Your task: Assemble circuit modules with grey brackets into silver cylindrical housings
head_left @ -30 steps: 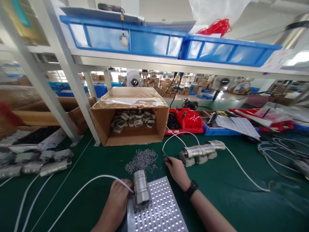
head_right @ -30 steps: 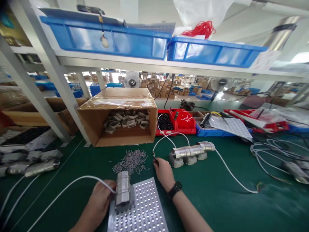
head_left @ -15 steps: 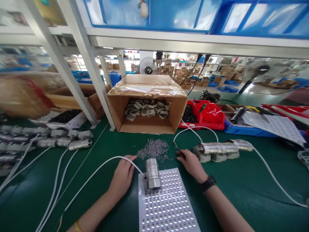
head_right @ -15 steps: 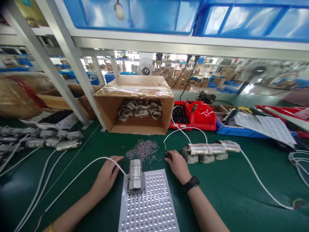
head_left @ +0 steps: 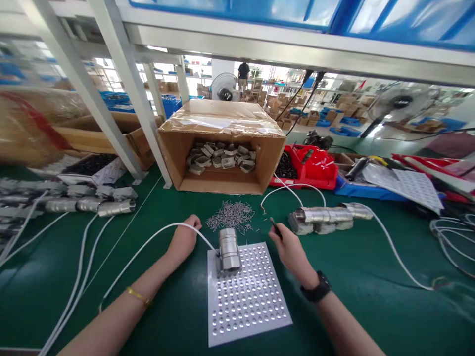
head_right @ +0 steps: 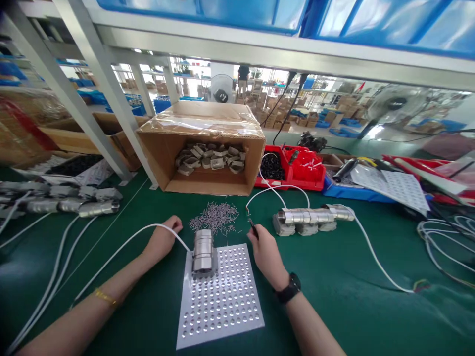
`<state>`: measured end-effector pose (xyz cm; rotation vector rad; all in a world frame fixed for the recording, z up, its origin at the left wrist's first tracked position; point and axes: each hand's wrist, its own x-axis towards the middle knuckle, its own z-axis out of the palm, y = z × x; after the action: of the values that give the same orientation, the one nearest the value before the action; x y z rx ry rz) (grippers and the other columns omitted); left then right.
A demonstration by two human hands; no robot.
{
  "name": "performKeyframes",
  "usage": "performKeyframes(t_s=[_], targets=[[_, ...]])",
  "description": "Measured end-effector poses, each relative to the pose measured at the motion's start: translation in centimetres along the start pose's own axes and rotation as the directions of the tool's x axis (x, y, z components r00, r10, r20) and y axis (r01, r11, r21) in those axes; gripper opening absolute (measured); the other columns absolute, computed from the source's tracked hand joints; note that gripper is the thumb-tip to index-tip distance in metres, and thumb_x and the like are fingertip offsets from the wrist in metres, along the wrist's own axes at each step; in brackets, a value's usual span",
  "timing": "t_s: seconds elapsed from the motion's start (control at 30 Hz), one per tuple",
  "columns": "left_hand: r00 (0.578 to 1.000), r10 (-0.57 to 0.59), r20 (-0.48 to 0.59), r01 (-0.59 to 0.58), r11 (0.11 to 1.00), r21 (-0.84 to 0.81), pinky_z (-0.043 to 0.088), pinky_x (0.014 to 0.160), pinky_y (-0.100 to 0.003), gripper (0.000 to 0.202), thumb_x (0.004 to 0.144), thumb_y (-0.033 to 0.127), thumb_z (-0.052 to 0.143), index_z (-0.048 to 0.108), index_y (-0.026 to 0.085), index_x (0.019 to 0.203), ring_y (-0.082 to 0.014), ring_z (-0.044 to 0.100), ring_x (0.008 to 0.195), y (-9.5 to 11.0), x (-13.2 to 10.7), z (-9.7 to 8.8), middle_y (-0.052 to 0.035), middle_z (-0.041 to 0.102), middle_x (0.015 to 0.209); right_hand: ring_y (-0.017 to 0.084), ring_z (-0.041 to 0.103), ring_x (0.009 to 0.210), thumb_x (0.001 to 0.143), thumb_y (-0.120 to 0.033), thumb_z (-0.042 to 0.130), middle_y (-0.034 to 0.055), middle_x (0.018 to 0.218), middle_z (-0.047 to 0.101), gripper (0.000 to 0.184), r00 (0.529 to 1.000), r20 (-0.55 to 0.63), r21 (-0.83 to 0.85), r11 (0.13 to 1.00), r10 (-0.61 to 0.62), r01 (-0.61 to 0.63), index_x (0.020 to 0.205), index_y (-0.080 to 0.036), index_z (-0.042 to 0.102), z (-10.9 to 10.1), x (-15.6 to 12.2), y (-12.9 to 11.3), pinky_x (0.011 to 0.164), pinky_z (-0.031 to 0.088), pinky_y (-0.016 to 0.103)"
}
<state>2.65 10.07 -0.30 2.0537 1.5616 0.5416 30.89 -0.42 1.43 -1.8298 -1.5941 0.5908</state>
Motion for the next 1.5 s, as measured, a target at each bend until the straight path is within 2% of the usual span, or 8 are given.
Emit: performKeyframes(t_s=[0.2,0.37,0.53,0.67,0.93,1.17,1.4,1.5], targets=[[0.989,0.123,-0.081,-0.139,0.963,-0.233,0.051,0.073,-0.027,0.014,0.089,0.024,0.048,0.061,0.019,0.087,-0.0155,0.061,0.083,1.3,-9.4,-0.2,-0.0019,0.063,0.090,0.013,0.033,0.041,0.090,-0.037,0.033,-0.0063,0.053,0.034,0.027,0.976,0.207,0.405,0.902,0.067,-0.148,0.091,-0.017,0.051,2.7,-5.0,-3.4,0.039,0.029,0.022],[0.839,0.503,-0.208,-0.535,0.833,-0.140,0.049,0.076,-0.026,0.009,0.089,0.017,0.052,0.061,0.018,0.090,-0.0144,0.060,0.083,1.7,-10.2,1.3,-0.0015,0.064,0.088,0.018,0.052,0.073,0.080,-0.030,0.045,0.0033,0.081,0.056,0.018,0.998,0.041,0.377,0.924,0.049,-0.061,0.089,-0.017,0.055,5.0,-5.0,-4.7,0.062,0.039,0.026],[0.733,0.664,-0.150,-0.678,0.732,-0.072,0.048,0.071,-0.026,0.010,0.090,0.013,0.049,0.059,0.015,0.086,-0.0141,0.058,0.076,1.8,-9.7,2.1,-0.0026,0.063,0.082,0.015,0.044,0.054,0.074,-0.025,0.053,-0.0015,0.062,0.052,0.008,0.998,-0.035,0.279,0.959,0.051,-0.039,0.072,-0.018,0.056,5.3,-5.3,-4.8,0.052,0.029,0.025],[0.764,0.637,-0.106,-0.644,0.763,-0.056,0.047,0.070,-0.027,0.013,0.090,0.018,0.050,0.058,0.014,0.081,-0.0153,0.058,0.074,2.1,-9.5,2.0,-0.0028,0.062,0.079,0.016,0.047,0.057,0.076,-0.021,0.052,0.0004,0.067,0.058,0.010,0.997,-0.076,0.233,0.972,0.008,0.009,0.076,-0.018,0.061,5.5,-5.7,-4.5,0.055,0.032,0.025],[0.959,0.274,0.076,-0.253,0.942,-0.219,0.040,0.059,-0.025,0.019,0.077,0.023,0.066,0.054,0.017,0.064,-0.0151,0.054,0.063,2.8,-8.5,2.1,0.0013,0.057,0.067,0.021,0.050,0.072,0.064,-0.003,0.039,0.0050,0.077,0.053,0.021,0.961,-0.096,0.063,0.962,-0.259,0.265,0.076,-0.018,0.049,6.8,-6.6,-4.2,0.063,0.036,0.029],[0.958,0.212,0.195,-0.134,0.928,-0.349,0.038,0.058,-0.026,0.022,0.074,0.034,0.060,0.051,0.018,0.061,-0.0165,0.053,0.062,2.3,-7.9,2.1,0.0005,0.056,0.066,0.018,0.057,0.077,0.068,0.001,0.042,0.0046,0.085,0.060,0.028,0.941,-0.104,0.025,0.945,-0.322,0.326,0.082,-0.017,0.057,6.6,-6.9,-3.8,0.069,0.046,0.026],[0.944,0.275,0.180,-0.242,0.952,-0.187,0.037,0.064,-0.027,0.018,0.075,0.026,0.062,0.049,0.018,0.065,-0.0175,0.052,0.069,2.3,-8.1,2.1,0.0003,0.055,0.070,0.020,0.058,0.092,0.075,-0.001,0.051,0.0048,0.099,0.061,0.034,0.952,-0.064,0.094,0.947,-0.301,0.306,0.104,-0.019,0.056,5.1,-7.2,-2.9,0.080,0.049,0.030],[0.955,0.222,0.197,-0.201,0.972,-0.122,0.036,0.062,-0.027,0.019,0.075,0.026,0.064,0.048,0.019,0.067,-0.0176,0.052,0.068,2.5,-8.4,2.0,0.0008,0.054,0.070,0.024,0.054,0.105,0.074,-0.005,0.065,0.0070,0.116,0.055,0.053,0.957,-0.004,0.096,0.952,-0.291,0.290,0.121,-0.021,0.046,4.3,-6.1,-3.4,0.088,0.048,0.036]])
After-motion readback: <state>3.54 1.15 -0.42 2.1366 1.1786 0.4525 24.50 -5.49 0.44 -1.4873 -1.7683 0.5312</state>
